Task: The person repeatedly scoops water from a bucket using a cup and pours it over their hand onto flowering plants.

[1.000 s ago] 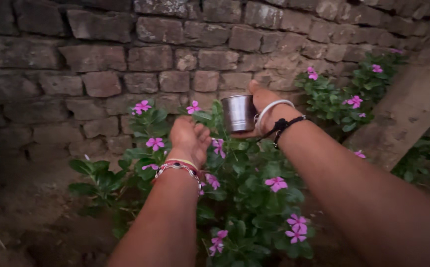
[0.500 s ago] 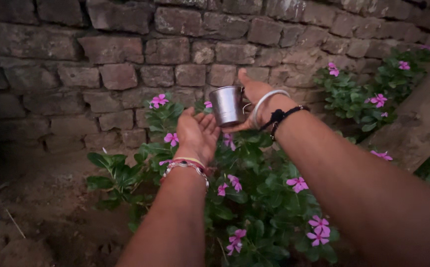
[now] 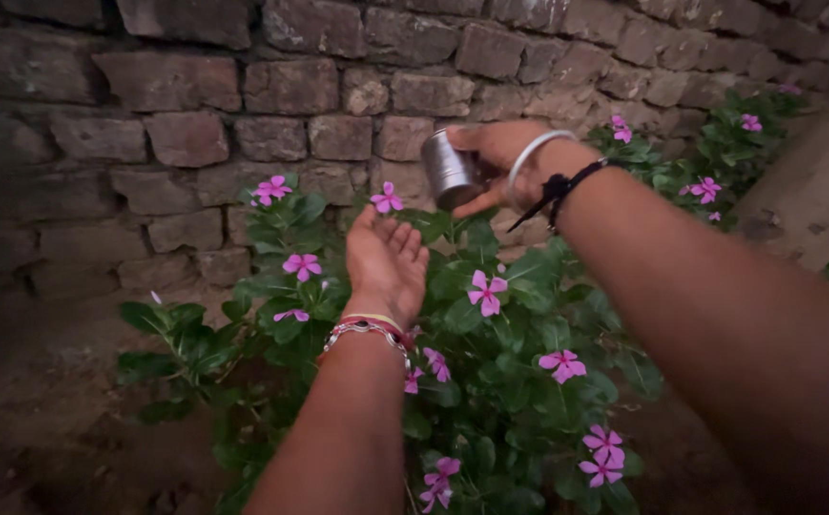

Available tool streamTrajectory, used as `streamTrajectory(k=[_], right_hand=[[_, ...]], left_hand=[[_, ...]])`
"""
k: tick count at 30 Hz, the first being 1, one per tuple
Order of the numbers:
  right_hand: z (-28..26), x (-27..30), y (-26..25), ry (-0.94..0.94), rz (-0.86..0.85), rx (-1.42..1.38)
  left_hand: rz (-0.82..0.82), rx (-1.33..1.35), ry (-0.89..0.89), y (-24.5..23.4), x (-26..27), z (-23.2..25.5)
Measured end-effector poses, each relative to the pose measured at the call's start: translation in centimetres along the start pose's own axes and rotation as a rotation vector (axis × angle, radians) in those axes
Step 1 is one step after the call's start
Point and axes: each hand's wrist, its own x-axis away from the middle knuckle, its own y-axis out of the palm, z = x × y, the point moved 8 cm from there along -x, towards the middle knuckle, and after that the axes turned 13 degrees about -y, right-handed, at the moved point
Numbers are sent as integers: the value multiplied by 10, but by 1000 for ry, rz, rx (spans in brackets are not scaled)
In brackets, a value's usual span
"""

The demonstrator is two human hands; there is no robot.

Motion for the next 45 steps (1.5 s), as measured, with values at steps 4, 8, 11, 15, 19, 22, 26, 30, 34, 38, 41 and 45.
streamTrajectory(k=[4, 8, 11, 15, 19, 22, 26, 30, 34, 38, 41, 45], right_hand=[[-3, -6, -27, -4, 22, 63], [-8, 1, -52, -9, 144, 199], [-9, 6, -65, -5, 209, 254], [-9, 13, -80, 6, 249, 353], [-10, 29, -91, 18, 313, 427], [-7, 42, -88, 64, 322, 525], [-11, 50, -73, 65, 301, 621], [-17, 46, -48, -10, 270, 605], [-25, 27, -19, -163, 204, 720], [-38, 14, 9, -358, 136, 878], [-42, 12, 34, -440, 102, 952], [-45, 14, 60, -505, 26, 1008]], left_hand=[[16, -16, -22, -6, -6, -13], [89, -98, -15, -9, -8, -18], [26, -66, -25, -7, -7, -23], [-3, 11, -19, -6, -4, -26], [38, -49, -9, -8, -2, -21], [51, -53, -17, -7, 2, -18], [47, -29, 8, -5, 7, -9], [58, -31, 26, -14, 7, 0], [71, 3, 59, -21, 8, 11], [69, 16, 82, -20, 19, 23], [73, 46, 135, -17, 28, 35], [63, 69, 169, -23, 37, 43]])
